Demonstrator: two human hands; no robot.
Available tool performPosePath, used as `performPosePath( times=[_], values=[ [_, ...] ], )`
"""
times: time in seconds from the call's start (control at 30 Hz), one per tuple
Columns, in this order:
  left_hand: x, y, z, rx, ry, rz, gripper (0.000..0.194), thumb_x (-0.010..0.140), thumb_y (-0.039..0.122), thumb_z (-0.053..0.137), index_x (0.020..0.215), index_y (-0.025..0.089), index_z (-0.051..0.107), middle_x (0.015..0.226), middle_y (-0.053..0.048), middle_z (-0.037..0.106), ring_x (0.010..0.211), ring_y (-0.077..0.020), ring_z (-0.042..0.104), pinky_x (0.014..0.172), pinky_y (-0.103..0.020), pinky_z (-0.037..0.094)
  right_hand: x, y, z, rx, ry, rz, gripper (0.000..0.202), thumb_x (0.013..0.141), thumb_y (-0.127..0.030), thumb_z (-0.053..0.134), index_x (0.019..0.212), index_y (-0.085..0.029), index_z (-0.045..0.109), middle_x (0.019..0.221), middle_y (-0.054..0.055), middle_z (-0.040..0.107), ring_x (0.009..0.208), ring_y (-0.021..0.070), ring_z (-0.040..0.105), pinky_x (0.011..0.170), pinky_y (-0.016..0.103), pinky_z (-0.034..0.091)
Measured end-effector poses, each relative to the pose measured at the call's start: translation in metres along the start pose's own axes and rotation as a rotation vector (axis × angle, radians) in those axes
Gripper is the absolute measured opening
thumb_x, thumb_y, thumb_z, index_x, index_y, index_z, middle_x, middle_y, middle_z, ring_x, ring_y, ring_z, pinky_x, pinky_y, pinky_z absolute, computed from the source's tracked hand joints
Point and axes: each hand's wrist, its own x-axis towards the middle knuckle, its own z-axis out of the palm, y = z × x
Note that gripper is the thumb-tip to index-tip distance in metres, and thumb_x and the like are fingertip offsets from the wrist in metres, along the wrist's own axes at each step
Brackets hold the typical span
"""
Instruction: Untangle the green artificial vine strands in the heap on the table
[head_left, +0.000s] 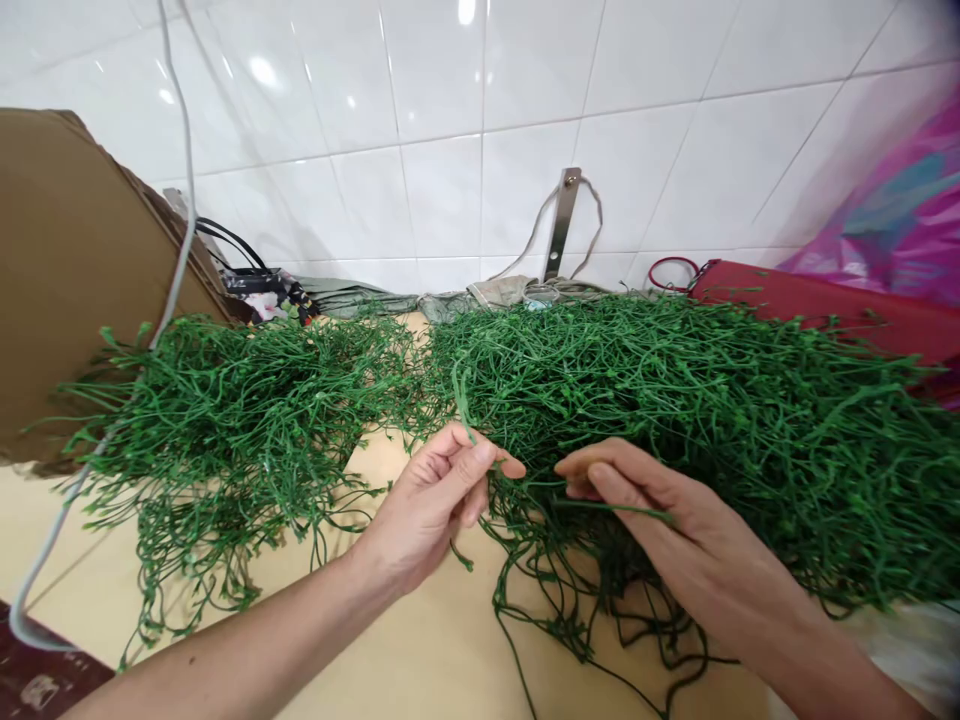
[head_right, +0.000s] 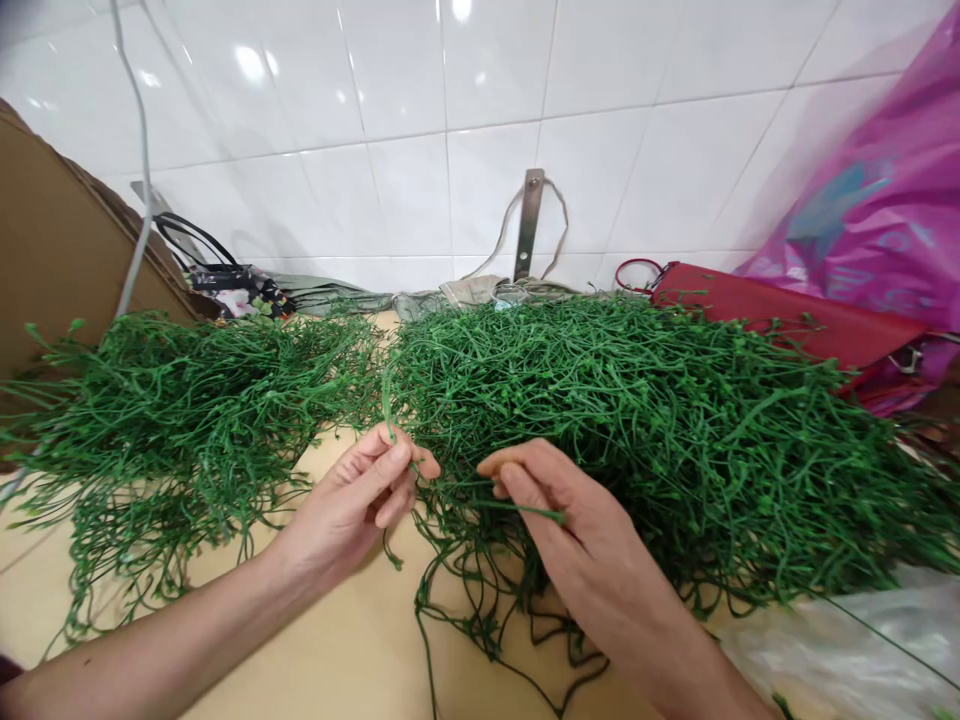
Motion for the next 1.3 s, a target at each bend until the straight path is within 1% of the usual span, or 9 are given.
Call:
performPosePath(
  times=[0.17, 0.27, 0.43, 0.6, 0.67, 0.8, 0.97, 1.13, 1.3],
  values=[
    [0.001, 0.0, 0.0, 0.074, 0.039, 0.036, 0.035, 0.084, 0.04, 0.077, 0.079, 0.018, 0.049, 0.078, 0.0, 0.076, 0.04, -0.0002, 0.035, 0.048, -0.019, 0.028, -0.005, -0.008, -0.005, -0.005, 0.184, 0.011, 0.042, 0.099, -0.055, 0.041, 0.102, -0.028, 0.073, 0.105, 0.004, 0.075, 0.098, 0.0205, 0.07, 0.087, 0.031, 0.058],
    [0.0, -0.003, -0.001, 0.148, 0.0, 0.046, 0.033, 0.086, 0.04, 0.075, 0.077, 0.017, 0.053, 0.081, -0.002, 0.077, 0.042, -0.0013, 0.04, 0.048, -0.019, 0.033, -0.008, -0.013, 0.0, 0.054, 0.062, 0.015, 0.042, 0.098, -0.055, 0.042, 0.109, -0.029, 0.072, 0.108, 0.004, 0.076, 0.1, 0.0221, 0.071, 0.08, 0.031, 0.06],
    [-0.006, -0.003, 0.007, 0.241, -0.106, 0.084, 0.033, 0.087, 0.039, 0.074, 0.073, 0.017, 0.054, 0.08, -0.004, 0.076, 0.064, -0.0091, 0.062, 0.065, -0.021, 0.048, -0.008, -0.015, 0.018, 0.143, -0.208, 0.039, 0.031, 0.093, -0.041, 0.055, 0.116, -0.024, 0.068, 0.111, 0.006, 0.074, 0.103, 0.021, 0.069, 0.092, 0.033, 0.056],
    [-0.007, -0.004, 0.009, 0.219, -0.19, 0.063, 0.03, 0.089, 0.042, 0.072, 0.079, 0.017, 0.057, 0.083, -0.005, 0.074, 0.073, -0.0129, 0.064, 0.068, -0.024, 0.05, -0.01, -0.01, 0.028, 0.119, -0.294, 0.069, 0.034, 0.102, -0.038, 0.035, 0.09, -0.023, 0.063, 0.078, 0.001, 0.066, 0.074, 0.015, 0.064, 0.07, 0.025, 0.055],
    [-0.006, -0.004, 0.006, 0.199, -0.204, 0.026, 0.031, 0.091, 0.045, 0.068, 0.083, 0.017, 0.058, 0.075, -0.002, 0.069, 0.067, -0.0108, 0.06, 0.066, -0.023, 0.046, -0.012, -0.008, 0.029, 0.01, -0.323, 0.0, 0.032, 0.101, -0.03, 0.034, 0.083, -0.023, 0.06, 0.073, 0.0, 0.064, 0.066, 0.0141, 0.059, 0.063, 0.024, 0.05],
    [-0.005, -0.004, 0.003, 0.226, -0.325, -0.117, 0.037, 0.093, 0.049, 0.063, 0.078, 0.017, 0.053, 0.06, 0.006, 0.048, 0.049, -0.0057, 0.039, 0.053, -0.021, 0.032, -0.018, 0.0, 0.028, -0.268, -0.427, -0.32, 0.027, 0.082, -0.005, 0.041, 0.083, -0.023, 0.062, 0.076, 0.002, 0.068, 0.072, 0.017, 0.061, 0.074, 0.03, 0.048],
    [-0.008, -0.001, 0.003, 0.38, -0.431, -0.229, 0.044, 0.089, 0.058, 0.063, 0.076, 0.018, 0.052, 0.068, 0.005, 0.046, 0.053, -0.0062, 0.032, 0.05, -0.02, 0.027, -0.022, 0.015, 0.025, -0.426, -0.544, -0.478, 0.029, 0.072, -0.002, 0.049, 0.085, -0.023, 0.064, 0.08, 0.001, 0.071, 0.077, 0.0181, 0.064, 0.082, 0.033, 0.043],
    [-0.005, 0.001, 0.001, 0.419, -0.379, -0.212, 0.043, 0.089, 0.057, 0.063, 0.079, 0.017, 0.051, 0.069, 0.006, 0.045, 0.053, -0.0052, 0.029, 0.049, -0.019, 0.025, -0.021, 0.019, 0.019, -0.481, -0.467, -0.575, 0.021, 0.083, -0.003, 0.054, 0.084, -0.023, 0.061, 0.073, -0.003, 0.064, 0.068, 0.0149, 0.055, 0.073, 0.031, 0.037],
    [-0.007, 0.001, 0.003, 0.42, -0.277, -0.077, 0.042, 0.092, 0.057, 0.06, 0.082, 0.017, 0.054, 0.061, 0.006, 0.047, 0.049, -0.0057, 0.033, 0.049, -0.021, 0.025, -0.01, 0.008, 0.008, -0.482, -0.24, -0.607, 0.015, 0.092, -0.027, 0.064, 0.079, -0.022, 0.062, 0.083, 0.002, 0.065, 0.079, 0.0189, 0.055, 0.074, 0.033, 0.04]
  ],
)
